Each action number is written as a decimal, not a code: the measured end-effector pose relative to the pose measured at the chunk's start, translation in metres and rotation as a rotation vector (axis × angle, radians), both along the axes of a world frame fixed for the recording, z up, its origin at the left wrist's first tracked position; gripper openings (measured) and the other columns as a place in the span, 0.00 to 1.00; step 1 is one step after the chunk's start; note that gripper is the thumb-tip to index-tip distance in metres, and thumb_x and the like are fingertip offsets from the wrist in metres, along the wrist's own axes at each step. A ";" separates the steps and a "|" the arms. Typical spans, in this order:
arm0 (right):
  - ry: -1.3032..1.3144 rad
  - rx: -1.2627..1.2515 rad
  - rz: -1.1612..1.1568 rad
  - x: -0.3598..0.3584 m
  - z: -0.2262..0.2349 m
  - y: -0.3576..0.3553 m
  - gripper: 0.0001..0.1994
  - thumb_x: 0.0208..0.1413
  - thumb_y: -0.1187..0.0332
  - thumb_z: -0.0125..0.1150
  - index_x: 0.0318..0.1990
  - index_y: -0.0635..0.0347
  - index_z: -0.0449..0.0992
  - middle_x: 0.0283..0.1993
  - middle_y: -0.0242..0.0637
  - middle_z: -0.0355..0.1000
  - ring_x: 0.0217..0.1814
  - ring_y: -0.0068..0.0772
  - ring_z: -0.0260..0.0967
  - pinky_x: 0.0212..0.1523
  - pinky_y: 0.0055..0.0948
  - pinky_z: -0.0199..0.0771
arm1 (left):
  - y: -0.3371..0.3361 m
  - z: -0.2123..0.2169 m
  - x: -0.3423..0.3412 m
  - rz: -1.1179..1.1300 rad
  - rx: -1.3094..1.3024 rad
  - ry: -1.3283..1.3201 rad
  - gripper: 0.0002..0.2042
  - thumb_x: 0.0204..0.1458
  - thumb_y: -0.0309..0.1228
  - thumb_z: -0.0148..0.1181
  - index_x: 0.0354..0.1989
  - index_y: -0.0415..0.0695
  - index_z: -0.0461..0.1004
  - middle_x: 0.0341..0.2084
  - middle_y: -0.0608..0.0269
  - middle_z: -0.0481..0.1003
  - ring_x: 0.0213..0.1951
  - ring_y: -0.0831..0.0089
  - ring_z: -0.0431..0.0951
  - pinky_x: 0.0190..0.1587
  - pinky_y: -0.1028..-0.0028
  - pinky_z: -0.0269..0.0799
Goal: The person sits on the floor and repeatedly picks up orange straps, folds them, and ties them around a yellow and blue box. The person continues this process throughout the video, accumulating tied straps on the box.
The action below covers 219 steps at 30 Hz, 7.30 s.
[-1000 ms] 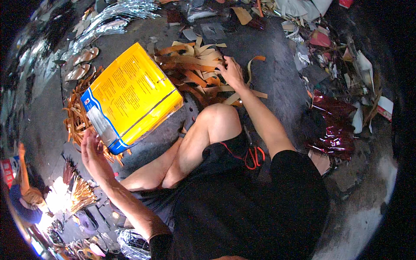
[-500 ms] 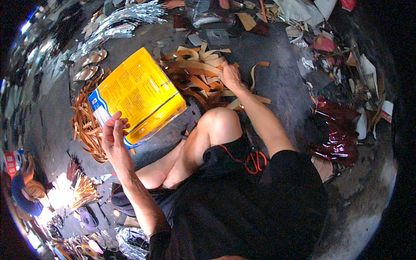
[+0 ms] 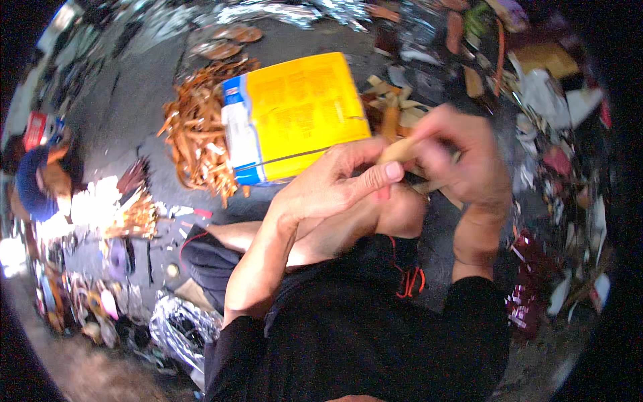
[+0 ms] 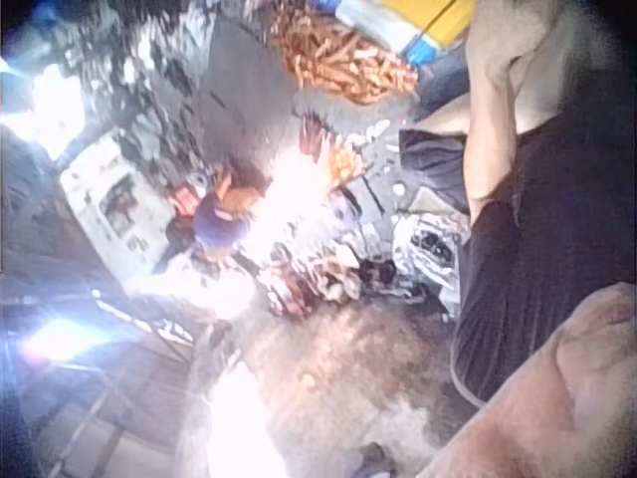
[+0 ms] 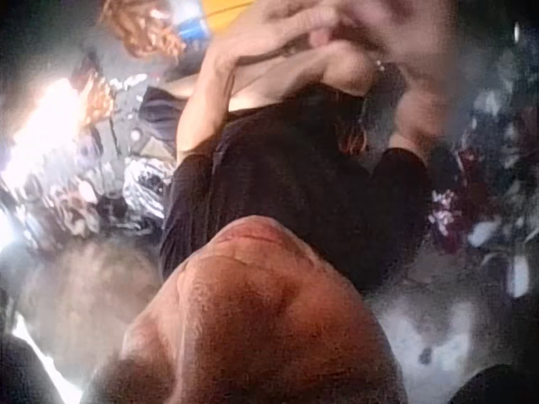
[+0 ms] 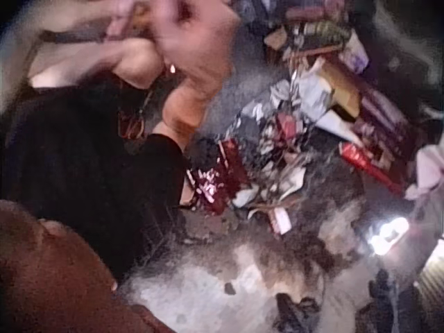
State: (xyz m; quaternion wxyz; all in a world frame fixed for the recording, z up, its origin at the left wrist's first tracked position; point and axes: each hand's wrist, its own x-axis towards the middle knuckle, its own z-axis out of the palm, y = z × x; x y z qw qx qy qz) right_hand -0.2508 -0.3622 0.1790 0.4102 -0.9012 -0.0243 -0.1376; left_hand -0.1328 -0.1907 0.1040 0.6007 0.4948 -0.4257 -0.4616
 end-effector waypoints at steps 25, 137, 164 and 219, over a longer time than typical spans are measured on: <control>-0.049 -0.125 0.118 0.147 -0.111 0.047 0.07 0.52 0.74 0.61 0.38 0.64 0.74 0.37 0.40 0.70 0.42 0.38 0.70 0.44 0.31 0.70 | 0.114 -0.086 0.110 1.004 0.195 0.044 0.08 0.55 0.28 0.60 0.38 0.36 0.75 0.28 0.67 0.77 0.29 0.82 0.74 0.34 0.83 0.70; -0.258 -0.092 0.300 0.209 -0.169 0.103 0.07 0.48 0.70 0.64 0.32 0.62 0.76 0.33 0.38 0.69 0.38 0.42 0.69 0.40 0.35 0.71 | 0.096 -0.144 0.109 1.130 -0.017 0.703 0.08 0.57 0.35 0.58 0.32 0.43 0.74 0.25 0.69 0.75 0.27 0.82 0.71 0.34 0.83 0.66; -0.202 -0.058 0.294 0.204 -0.168 0.100 0.05 0.48 0.72 0.64 0.33 0.60 0.76 0.31 0.38 0.70 0.35 0.41 0.70 0.37 0.36 0.72 | 0.137 -0.176 0.136 1.214 -0.090 0.917 0.07 0.57 0.34 0.57 0.34 0.43 0.72 0.25 0.65 0.74 0.29 0.77 0.74 0.33 0.81 0.72; -0.243 -0.179 0.355 0.207 -0.168 0.093 0.07 0.44 0.77 0.64 0.31 0.62 0.73 0.31 0.37 0.69 0.34 0.38 0.70 0.36 0.33 0.72 | 0.168 -0.195 0.155 1.189 0.193 0.596 0.09 0.55 0.34 0.60 0.27 0.44 0.73 0.20 0.72 0.69 0.21 0.85 0.65 0.23 0.85 0.57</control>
